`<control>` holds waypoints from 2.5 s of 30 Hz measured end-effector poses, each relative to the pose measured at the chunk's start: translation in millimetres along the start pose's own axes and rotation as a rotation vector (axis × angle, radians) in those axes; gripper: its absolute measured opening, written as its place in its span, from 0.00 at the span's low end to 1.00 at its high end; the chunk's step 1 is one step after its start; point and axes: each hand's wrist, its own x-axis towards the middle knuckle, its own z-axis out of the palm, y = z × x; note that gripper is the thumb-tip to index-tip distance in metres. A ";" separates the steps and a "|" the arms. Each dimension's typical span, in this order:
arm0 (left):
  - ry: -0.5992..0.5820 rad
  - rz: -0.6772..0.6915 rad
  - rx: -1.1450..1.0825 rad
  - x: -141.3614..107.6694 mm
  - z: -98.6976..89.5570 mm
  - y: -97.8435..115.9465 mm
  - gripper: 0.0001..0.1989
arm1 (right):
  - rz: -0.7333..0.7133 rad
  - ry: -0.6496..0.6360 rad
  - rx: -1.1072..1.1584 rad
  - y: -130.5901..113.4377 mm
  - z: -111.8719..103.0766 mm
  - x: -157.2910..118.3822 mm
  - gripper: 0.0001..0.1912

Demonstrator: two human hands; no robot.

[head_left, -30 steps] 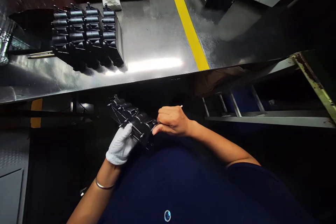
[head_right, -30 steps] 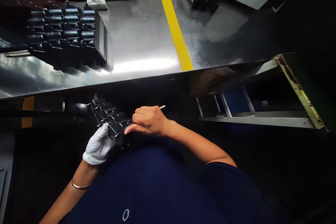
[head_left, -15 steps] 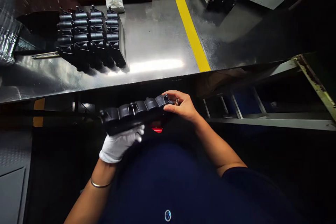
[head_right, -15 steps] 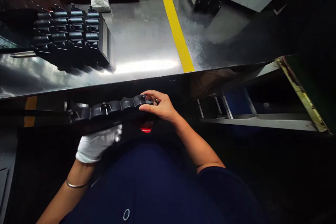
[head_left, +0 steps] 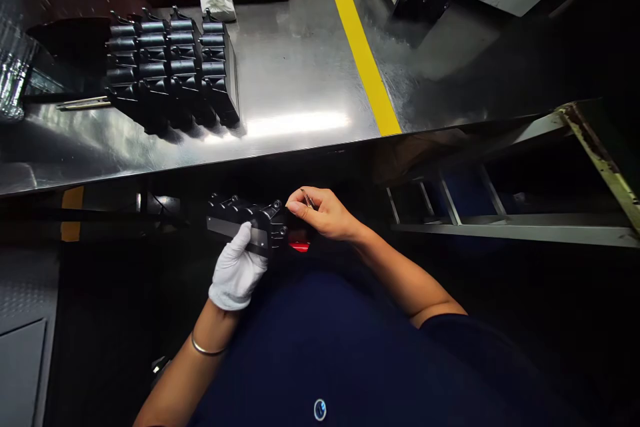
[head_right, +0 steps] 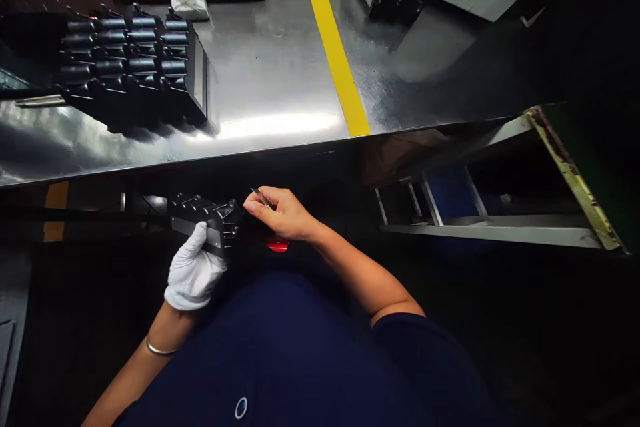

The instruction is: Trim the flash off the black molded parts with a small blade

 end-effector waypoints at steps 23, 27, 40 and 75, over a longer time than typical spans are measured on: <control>-0.201 0.178 0.330 -7.0 -13.1 1.8 0.12 | -0.780 -0.033 -0.710 -5.1 0.3 0.2 0.31; -0.145 0.170 0.190 -4.6 -16.2 -2.2 0.10 | -0.772 0.100 -0.768 -4.3 1.5 1.8 0.29; -0.050 -0.198 -0.138 -14.4 0.3 0.2 0.29 | -0.689 -0.040 -0.741 -10.6 -14.2 8.3 0.22; -0.130 0.032 -0.112 -14.5 3.0 4.5 0.34 | 0.082 0.158 0.223 -1.9 36.2 1.5 0.23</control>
